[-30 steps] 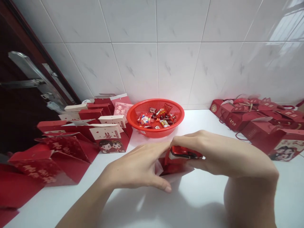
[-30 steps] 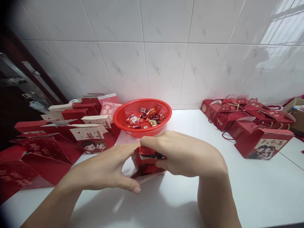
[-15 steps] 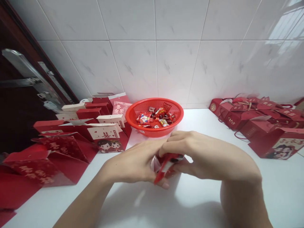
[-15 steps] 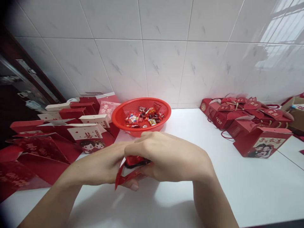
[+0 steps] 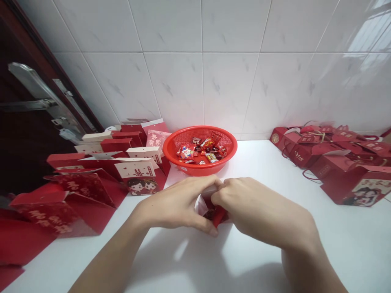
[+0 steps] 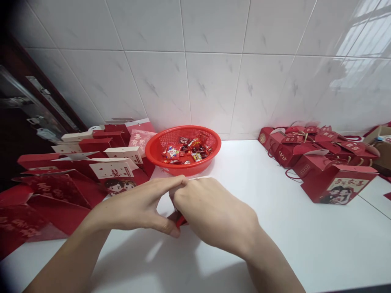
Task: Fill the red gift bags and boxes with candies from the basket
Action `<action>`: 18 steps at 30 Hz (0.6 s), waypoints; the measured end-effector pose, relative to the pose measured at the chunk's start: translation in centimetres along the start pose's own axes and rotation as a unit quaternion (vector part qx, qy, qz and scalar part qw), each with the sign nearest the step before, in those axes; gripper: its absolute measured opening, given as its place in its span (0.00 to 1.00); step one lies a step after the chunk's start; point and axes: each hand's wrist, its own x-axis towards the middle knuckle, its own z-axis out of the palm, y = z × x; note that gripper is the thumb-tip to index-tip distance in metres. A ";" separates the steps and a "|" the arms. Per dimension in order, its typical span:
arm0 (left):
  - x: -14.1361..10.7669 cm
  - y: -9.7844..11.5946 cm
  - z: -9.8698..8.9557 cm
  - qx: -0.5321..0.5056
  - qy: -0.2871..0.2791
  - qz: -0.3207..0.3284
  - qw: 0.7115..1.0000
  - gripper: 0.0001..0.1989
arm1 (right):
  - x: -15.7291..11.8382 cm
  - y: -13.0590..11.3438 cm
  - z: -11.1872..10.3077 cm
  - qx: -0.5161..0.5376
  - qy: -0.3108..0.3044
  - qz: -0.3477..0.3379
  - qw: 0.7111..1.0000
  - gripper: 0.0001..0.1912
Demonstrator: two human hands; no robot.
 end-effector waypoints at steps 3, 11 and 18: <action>0.0 0.0 -0.2 0.001 -0.003 -0.005 1.000 0.24 | 0.1 -0.3 0.1 0.010 0.003 0.008 1.000 0.09; -0.2 -0.3 -0.1 0.001 0.012 -0.017 1.000 0.23 | -0.3 -0.1 -0.4 -0.048 0.052 -0.006 0.997 0.08; 0.1 -0.8 -0.6 0.030 0.024 0.008 0.999 0.15 | -0.3 0.5 -1.9 -0.043 0.063 0.022 0.997 0.05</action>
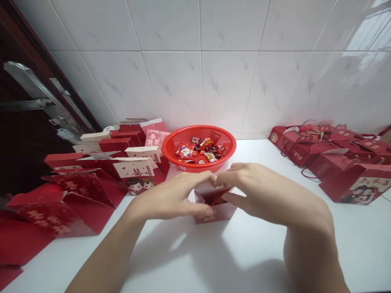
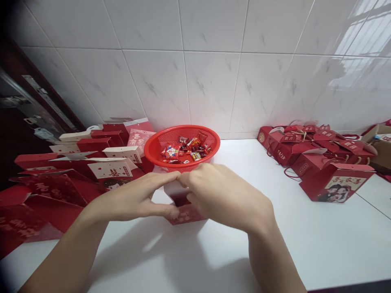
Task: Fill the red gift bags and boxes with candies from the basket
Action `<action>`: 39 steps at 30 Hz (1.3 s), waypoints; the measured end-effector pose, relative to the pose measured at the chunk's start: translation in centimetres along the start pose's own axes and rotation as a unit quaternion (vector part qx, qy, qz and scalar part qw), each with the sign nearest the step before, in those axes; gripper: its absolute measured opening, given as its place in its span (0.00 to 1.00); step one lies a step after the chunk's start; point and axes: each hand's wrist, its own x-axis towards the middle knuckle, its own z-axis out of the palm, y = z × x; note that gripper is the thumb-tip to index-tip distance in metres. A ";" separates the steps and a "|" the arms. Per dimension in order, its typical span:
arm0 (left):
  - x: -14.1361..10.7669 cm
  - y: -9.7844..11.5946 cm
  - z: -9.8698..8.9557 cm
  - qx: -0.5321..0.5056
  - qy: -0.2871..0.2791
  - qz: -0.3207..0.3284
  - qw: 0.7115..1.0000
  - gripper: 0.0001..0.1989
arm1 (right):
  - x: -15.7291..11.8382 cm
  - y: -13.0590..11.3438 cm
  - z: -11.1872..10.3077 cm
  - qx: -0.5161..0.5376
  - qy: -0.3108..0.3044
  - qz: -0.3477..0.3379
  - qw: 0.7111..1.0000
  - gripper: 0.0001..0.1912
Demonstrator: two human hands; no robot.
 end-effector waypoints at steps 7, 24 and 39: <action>0.7 -1.7 -0.8 0.049 0.026 -0.014 0.998 0.14 | 0.3 2.4 -0.7 -0.008 0.034 0.066 0.997 0.05; 1.7 -2.9 -0.1 0.160 0.102 0.035 0.981 0.15 | 4.4 5.0 1.5 0.044 -0.074 0.069 0.994 0.11; 0.9 -2.6 -1.2 0.205 0.073 -0.014 0.976 0.08 | 4.1 5.4 1.6 0.099 -0.061 0.062 0.991 0.04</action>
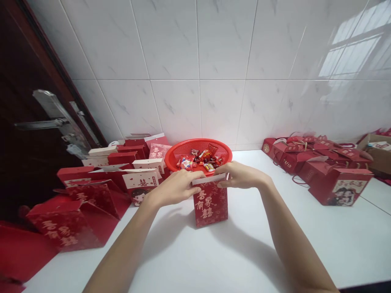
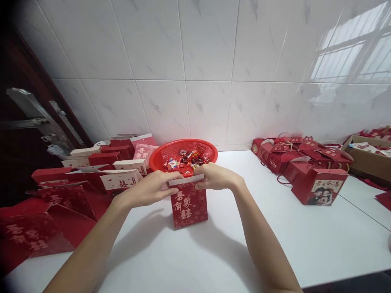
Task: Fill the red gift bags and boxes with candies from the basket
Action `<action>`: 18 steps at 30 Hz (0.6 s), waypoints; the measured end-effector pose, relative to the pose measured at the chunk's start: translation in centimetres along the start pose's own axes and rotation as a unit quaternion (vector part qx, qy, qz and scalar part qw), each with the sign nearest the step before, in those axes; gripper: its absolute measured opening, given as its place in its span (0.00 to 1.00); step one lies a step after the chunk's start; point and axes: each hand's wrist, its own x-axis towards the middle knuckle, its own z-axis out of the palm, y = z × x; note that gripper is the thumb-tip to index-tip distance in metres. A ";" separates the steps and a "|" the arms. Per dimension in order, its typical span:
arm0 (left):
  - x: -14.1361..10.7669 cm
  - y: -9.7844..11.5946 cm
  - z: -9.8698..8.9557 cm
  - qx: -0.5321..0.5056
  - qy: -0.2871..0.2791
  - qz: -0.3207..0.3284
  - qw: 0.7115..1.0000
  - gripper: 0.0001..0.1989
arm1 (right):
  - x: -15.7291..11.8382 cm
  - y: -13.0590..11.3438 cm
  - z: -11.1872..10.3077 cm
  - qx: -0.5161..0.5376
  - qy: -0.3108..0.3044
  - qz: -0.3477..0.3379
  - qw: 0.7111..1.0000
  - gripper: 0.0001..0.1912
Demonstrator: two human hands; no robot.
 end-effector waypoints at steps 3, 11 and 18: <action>0.0 0.0 0.2 -0.004 0.007 0.006 1.000 0.09 | -0.5 0.8 0.5 0.028 0.017 -0.027 0.999 0.09; 1.4 -1.1 1.7 0.004 0.071 0.018 0.997 0.18 | -1.6 3.9 4.5 0.137 0.168 -0.087 0.972 0.20; 2.4 -1.5 3.3 0.029 0.112 0.027 0.993 0.21 | -1.4 4.6 9.3 0.259 0.279 -0.082 0.921 0.21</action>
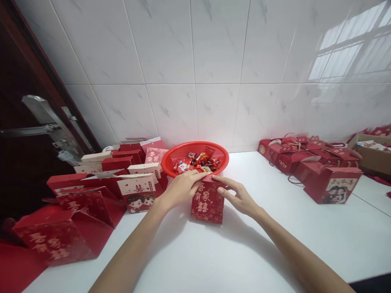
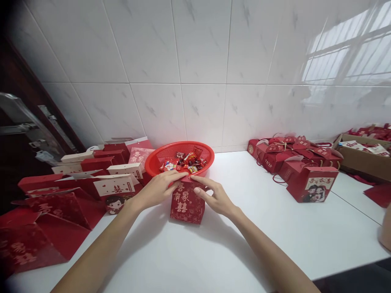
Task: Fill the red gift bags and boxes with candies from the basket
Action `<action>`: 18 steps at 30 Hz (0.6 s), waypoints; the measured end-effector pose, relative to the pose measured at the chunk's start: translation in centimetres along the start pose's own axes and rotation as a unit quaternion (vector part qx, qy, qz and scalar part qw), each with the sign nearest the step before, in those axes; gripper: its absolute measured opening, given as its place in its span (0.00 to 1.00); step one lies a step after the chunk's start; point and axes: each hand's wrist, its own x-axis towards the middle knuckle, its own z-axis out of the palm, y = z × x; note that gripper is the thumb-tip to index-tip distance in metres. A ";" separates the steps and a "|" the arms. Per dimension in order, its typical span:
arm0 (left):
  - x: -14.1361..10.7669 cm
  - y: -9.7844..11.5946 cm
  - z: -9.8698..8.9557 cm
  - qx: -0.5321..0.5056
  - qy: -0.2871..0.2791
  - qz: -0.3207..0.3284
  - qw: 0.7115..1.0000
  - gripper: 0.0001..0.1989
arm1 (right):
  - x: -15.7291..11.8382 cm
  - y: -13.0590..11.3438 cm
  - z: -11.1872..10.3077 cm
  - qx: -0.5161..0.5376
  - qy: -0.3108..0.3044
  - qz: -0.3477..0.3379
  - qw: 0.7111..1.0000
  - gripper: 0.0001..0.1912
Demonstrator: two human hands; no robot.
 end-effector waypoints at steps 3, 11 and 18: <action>0.0 0.2 0.3 -0.011 -0.005 0.015 1.000 0.21 | -0.3 0.4 0.6 0.052 0.063 0.027 0.996 0.19; -0.2 1.9 0.9 -0.083 -0.025 0.046 0.995 0.23 | -1.5 0.0 -1.6 0.112 0.135 0.068 0.982 0.19; -0.3 2.6 0.3 -0.100 -0.053 0.070 0.991 0.23 | -8.5 -0.8 -11.5 0.065 0.410 0.068 0.907 0.16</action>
